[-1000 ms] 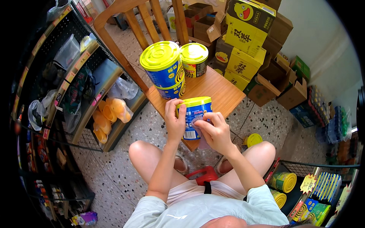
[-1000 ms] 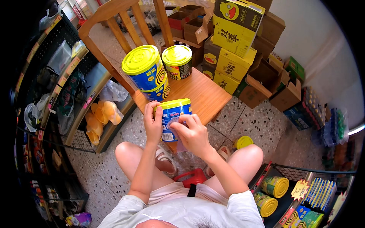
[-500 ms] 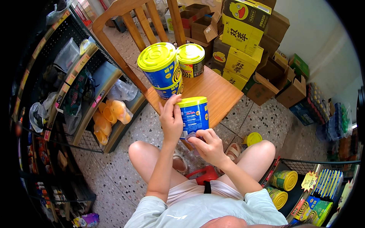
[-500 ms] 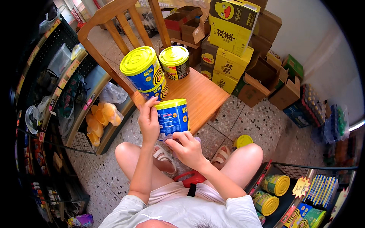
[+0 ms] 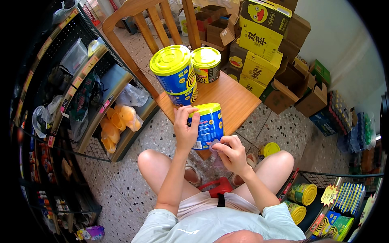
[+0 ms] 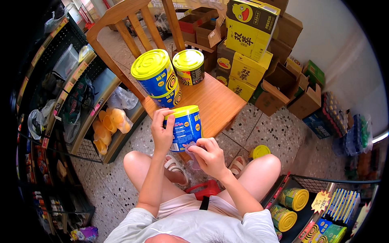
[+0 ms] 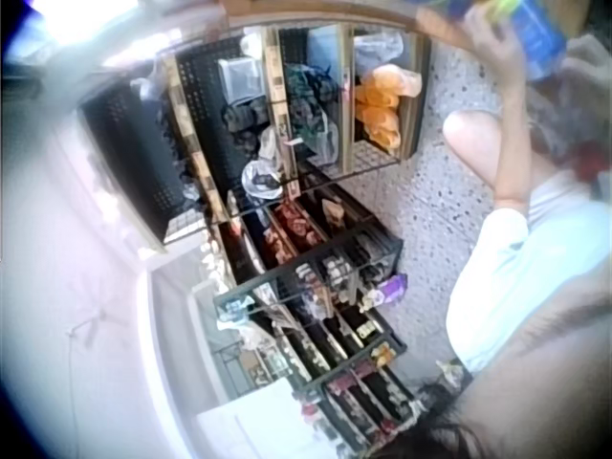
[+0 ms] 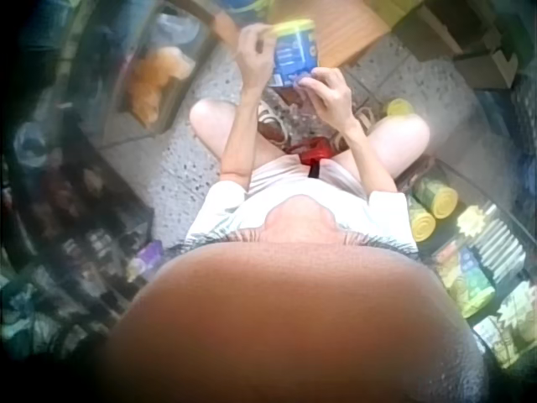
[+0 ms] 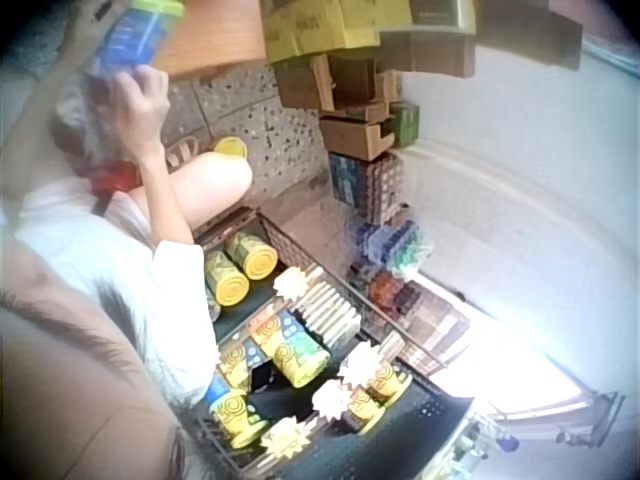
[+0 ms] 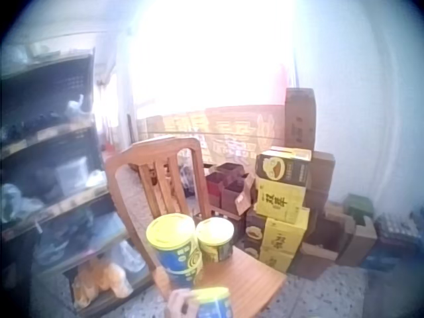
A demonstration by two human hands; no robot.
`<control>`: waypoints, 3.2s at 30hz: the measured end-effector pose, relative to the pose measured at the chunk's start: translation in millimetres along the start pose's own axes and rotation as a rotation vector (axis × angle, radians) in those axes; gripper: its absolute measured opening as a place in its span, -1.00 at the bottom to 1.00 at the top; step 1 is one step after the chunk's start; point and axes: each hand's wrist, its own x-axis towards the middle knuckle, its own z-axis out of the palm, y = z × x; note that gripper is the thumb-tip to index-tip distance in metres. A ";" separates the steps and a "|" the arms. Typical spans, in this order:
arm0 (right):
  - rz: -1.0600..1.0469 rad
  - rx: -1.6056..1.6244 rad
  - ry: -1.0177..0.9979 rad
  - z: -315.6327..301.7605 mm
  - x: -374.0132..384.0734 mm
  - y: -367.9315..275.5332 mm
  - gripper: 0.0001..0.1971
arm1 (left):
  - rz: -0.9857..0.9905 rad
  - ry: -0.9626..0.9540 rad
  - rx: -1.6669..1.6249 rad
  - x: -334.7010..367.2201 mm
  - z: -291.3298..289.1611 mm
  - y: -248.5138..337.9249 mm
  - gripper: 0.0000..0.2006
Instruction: The person cleans the lids of several blue and yellow plastic containers using a purple cloth while sitting in a storage area.
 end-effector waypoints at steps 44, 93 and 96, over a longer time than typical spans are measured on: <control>-0.292 -0.184 0.035 16.7 -1.6 13.9 -0.67 | -0.095 -0.103 -0.302 9.5 -11.3 -27.1 -0.83; -0.145 -0.152 -0.046 -10.5 42.8 -4.9 -0.78 | -0.084 -0.156 -0.220 7.1 11.9 -4.8 -0.74; -0.149 -0.154 -0.078 -8.8 26.1 -10.8 -0.76 | -0.053 -0.163 -0.183 6.7 10.4 -7.0 -0.73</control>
